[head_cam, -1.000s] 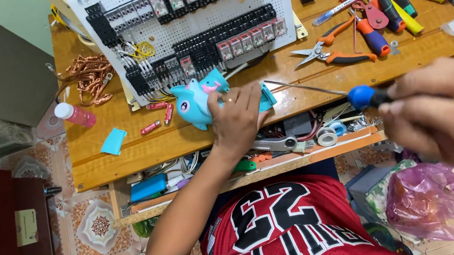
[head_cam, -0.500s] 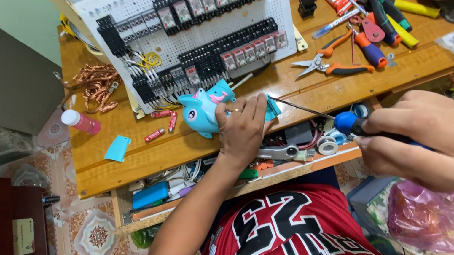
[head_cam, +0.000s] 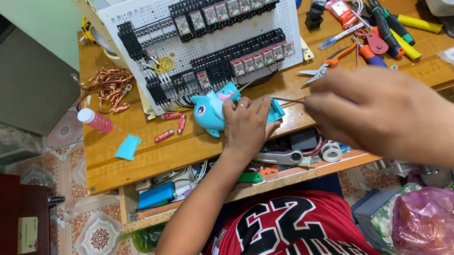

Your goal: Repairing a blue plastic electronic device using a screwdriver on a workbench

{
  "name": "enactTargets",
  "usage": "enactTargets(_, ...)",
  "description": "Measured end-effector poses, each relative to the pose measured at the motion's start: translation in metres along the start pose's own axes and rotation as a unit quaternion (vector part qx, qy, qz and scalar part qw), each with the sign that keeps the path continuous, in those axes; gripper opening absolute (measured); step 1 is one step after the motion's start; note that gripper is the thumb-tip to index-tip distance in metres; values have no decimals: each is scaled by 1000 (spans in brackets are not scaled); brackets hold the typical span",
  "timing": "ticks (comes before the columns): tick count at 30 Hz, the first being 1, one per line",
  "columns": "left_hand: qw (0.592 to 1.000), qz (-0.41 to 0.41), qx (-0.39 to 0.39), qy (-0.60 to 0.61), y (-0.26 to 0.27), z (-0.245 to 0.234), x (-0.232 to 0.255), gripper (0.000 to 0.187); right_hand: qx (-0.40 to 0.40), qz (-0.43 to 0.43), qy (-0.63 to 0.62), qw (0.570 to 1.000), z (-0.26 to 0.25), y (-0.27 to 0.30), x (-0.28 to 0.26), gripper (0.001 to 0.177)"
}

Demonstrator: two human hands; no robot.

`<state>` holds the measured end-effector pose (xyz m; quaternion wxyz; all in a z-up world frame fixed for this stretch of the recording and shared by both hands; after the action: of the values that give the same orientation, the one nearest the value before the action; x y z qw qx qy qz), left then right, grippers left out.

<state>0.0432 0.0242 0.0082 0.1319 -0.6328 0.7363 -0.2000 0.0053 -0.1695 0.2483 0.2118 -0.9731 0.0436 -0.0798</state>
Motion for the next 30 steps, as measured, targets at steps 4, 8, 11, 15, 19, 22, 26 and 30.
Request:
enactTargets(4, 999, 1, -48, 19, -6, -9, 0, 68, -31, 66, 28, 997, 4, -27, 24, 18)
enactTargets(8, 999, 0, -53, -8, -5, -6, 2, 75, -93, 121, -37, 988, 3, -55, 51, 41)
enactTargets(11, 998, -4, -54, -10, -7, -5, 3, 76, -168, 112, -57, 978, 7, -60, 65, 36)
enactTargets(15, 998, -15, -64, -5, -7, -4, 4, 71, -121, 112, 13, 986, 9, -47, 66, 32)
enactTargets(19, 999, -13, -46, -15, -6, -2, 5, 70, -104, 126, -15, 986, 1, -37, 52, 16)
enactTargets(22, 998, -12, -58, -17, -6, -5, 5, 70, -137, 150, -5, 979, -2, -21, 46, 23)
enactTargets(26, 998, -11, -54, -27, -7, -3, 5, 69, -108, 120, -3, 987, -3, -14, 44, 26)
enactTargets(30, 998, -5, -51, -31, -6, -3, 5, 68, -96, 67, -24, 993, -8, -21, 39, 30)
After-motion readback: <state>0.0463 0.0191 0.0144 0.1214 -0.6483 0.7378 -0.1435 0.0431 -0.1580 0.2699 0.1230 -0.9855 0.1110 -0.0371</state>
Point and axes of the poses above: each hand's wrist, its own y-axis away from the middle knuckle, its own z-axis out of the palm, x = y × z, the point moved 2 cm from there along -y, towards the middle knuckle, and after that the axes turned 11 degrees about -z, right-handed, at the moved point
